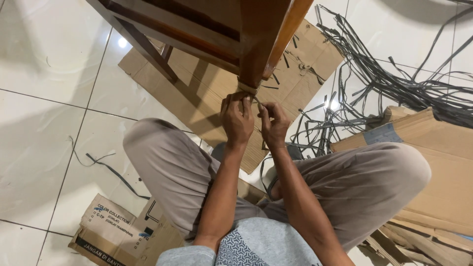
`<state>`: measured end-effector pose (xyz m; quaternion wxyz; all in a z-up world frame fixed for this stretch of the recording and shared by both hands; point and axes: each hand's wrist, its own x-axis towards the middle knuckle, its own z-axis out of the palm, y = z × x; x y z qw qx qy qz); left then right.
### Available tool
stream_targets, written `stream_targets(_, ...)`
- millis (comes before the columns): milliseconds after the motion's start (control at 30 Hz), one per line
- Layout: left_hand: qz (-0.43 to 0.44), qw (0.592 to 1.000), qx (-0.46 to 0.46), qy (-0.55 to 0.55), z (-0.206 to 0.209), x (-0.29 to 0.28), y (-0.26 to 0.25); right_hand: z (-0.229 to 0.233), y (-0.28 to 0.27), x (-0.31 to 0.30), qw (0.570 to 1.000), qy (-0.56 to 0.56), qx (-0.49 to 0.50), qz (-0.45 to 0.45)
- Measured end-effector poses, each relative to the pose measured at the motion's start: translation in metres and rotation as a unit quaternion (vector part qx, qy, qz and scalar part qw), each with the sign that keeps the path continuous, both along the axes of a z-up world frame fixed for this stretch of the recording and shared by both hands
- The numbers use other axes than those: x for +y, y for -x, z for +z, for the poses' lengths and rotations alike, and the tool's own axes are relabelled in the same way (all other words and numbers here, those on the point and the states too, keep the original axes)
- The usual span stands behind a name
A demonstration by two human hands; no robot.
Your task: Wrapping the legs of a wooden chair with cardboard and securing them with plastic ties.
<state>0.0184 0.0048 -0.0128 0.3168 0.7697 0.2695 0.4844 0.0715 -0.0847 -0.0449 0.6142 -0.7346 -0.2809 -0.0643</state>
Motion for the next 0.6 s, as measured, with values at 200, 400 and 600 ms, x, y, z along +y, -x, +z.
stream_targets(200, 0.009, 1.0, 0.015, 0.016, -0.004, -0.003, -0.003, -0.006, 0.002, -0.001, 1.0, 0.015, 0.007, 0.0)
stream_targets(400, -0.023, 0.997, -0.021, 0.077, -0.003, -0.005, -0.002, -0.012, 0.004, -0.001, 0.999, -0.009, 0.038, 0.015)
stream_targets(600, -0.033, 0.994, -0.038, 0.099, 0.002, -0.006, -0.001, -0.012, 0.006, 0.0, 0.999, -0.001, 0.034, 0.016)
